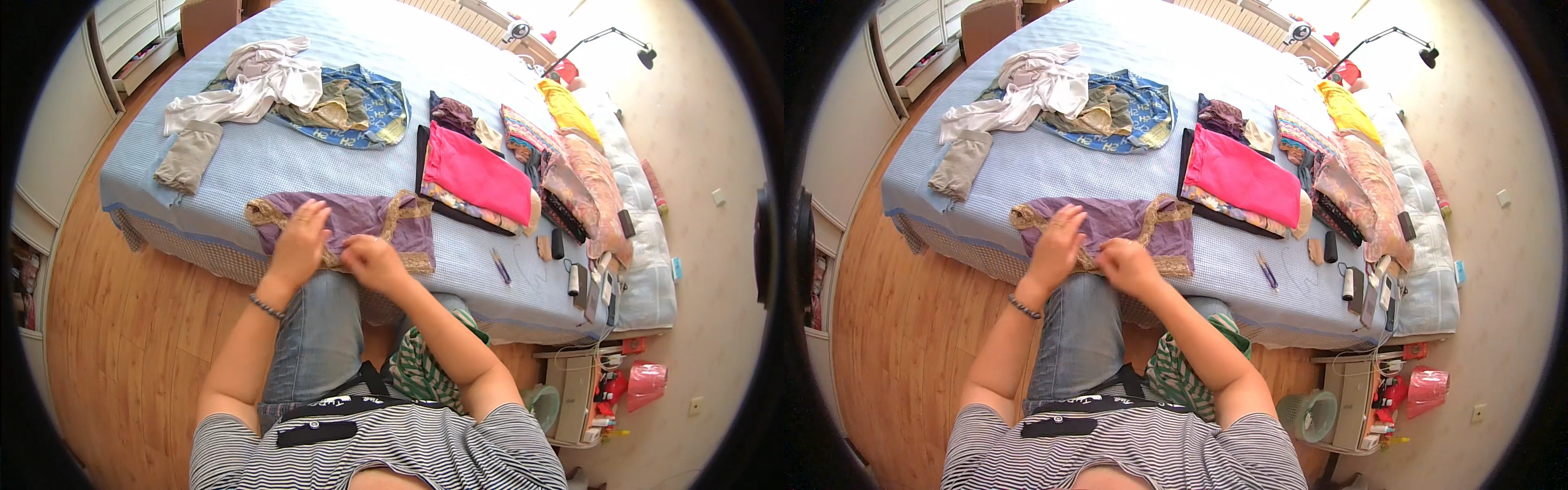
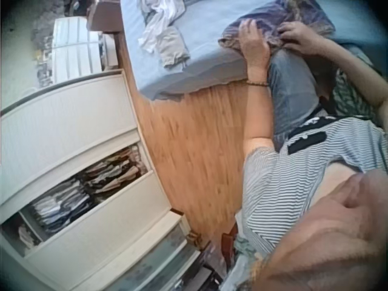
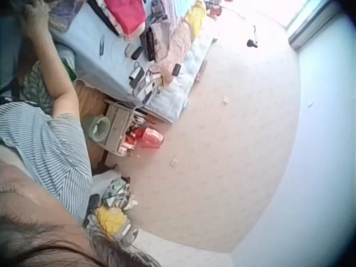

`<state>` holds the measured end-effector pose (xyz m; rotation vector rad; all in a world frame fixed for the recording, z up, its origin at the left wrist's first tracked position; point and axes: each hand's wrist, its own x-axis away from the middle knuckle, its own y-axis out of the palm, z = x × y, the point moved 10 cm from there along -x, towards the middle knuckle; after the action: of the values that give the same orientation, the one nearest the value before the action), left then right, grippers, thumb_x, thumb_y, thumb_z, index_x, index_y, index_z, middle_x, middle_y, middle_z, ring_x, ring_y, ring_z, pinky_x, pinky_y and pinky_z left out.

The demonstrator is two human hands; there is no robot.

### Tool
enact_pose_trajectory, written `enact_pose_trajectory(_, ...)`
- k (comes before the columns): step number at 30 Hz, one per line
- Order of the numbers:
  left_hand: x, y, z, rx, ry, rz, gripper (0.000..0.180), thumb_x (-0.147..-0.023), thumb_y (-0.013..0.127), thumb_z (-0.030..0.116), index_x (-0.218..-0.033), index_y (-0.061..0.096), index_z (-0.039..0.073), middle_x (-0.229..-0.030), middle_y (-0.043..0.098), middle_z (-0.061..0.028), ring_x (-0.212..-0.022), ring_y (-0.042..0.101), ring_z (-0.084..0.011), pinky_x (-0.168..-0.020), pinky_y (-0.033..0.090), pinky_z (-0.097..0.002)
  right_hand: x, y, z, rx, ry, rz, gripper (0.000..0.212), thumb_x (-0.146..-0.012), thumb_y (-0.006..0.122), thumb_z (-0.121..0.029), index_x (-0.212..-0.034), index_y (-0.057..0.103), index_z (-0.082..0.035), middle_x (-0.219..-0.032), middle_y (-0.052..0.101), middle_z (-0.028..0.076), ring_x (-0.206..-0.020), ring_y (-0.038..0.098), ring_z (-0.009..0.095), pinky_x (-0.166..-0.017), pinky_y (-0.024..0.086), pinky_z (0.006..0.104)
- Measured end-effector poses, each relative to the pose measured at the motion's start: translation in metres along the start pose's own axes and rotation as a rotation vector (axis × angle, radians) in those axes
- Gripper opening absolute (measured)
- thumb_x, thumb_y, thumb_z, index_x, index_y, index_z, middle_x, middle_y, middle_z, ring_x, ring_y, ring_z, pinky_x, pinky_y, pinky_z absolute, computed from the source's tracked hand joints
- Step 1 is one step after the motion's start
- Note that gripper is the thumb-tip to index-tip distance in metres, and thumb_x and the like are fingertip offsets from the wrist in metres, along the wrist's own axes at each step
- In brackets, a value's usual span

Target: The person folds several pieces of clothing on a bed, including a beige item, a pink shirt, a grey shirt, and a purple garment. They use scissors to trim a loose thread on the pink shirt before folding it. The folded items are stacked on the bed.

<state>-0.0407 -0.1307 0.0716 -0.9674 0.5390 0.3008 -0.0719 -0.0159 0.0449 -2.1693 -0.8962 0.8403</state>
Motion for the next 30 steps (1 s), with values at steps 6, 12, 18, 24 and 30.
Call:
enact_pose_trajectory(6, 0.006, 0.084, 0.014, -0.258, -0.079, -0.339, 0.056, -0.09, 0.048, 0.048, -0.14, 0.041, 0.024, -0.151, 0.022, -0.0148, -0.139, 0.011, -0.0407, -0.111, 0.008, -0.056, -0.036, -0.071, 0.051, 0.687, -0.048, 0.196, 0.036, -0.072, 0.055, 0.003, -0.105, 0.058, -0.008, -0.108, 0.058, 0.009, -0.107, 0.055, 0.029, -0.104, 0.03, 0.0461)
enact_pose_trajectory(12, 0.011, 0.091, 0.009, -0.224, -0.071, -0.38, 0.058, -0.088, 0.049, 0.052, -0.141, 0.038, 0.031, -0.153, 0.015, -0.0142, -0.139, 0.006, -0.0437, -0.109, 0.005, -0.0605, -0.017, -0.1, 0.102, 0.968, 0.141, 0.002, 0.018, -0.076, 0.053, -0.003, -0.093, 0.055, -0.01, -0.086, 0.061, 0.006, -0.09, 0.061, 0.024, -0.089, 0.039, 0.0429)
enact_pose_trajectory(18, 0.01, 0.093, 0.006, -0.214, -0.072, -0.398, 0.056, -0.089, 0.046, 0.054, -0.14, 0.039, 0.033, -0.154, 0.014, -0.0151, -0.14, 0.003, -0.0441, -0.109, 0.002, -0.0606, 0.054, -0.153, 0.135, 0.986, 0.365, 0.266, 0.021, -0.075, 0.055, -0.006, -0.097, 0.057, -0.007, -0.085, 0.062, 0.009, -0.085, 0.061, 0.028, -0.076, 0.041, 0.0397)
enact_pose_trajectory(24, 0.014, 0.088, 0.006, -0.205, -0.02, -0.396, 0.051, -0.088, 0.051, 0.051, -0.136, 0.045, 0.036, -0.152, 0.017, -0.0155, -0.139, 0.006, -0.0448, -0.109, 0.005, -0.0614, -0.005, -0.088, 0.03, 0.704, -0.1, 0.173, 0.046, -0.069, 0.056, 0.005, -0.112, 0.057, -0.009, -0.109, 0.058, 0.011, -0.112, 0.051, 0.028, -0.094, 0.037, 0.0425)
enact_pose_trajectory(30, 0.016, 0.083, 0.005, -0.186, 0.013, -0.363, 0.052, -0.086, 0.054, 0.051, -0.135, 0.046, 0.036, -0.151, 0.022, -0.0155, -0.138, 0.01, -0.0449, -0.11, 0.006, -0.0584, 0.015, -0.103, 0.117, 0.938, 0.244, 0.25, 0.015, -0.072, 0.056, -0.004, -0.086, 0.056, -0.01, -0.088, 0.059, 0.008, -0.092, 0.056, 0.028, -0.081, 0.04, 0.0402)
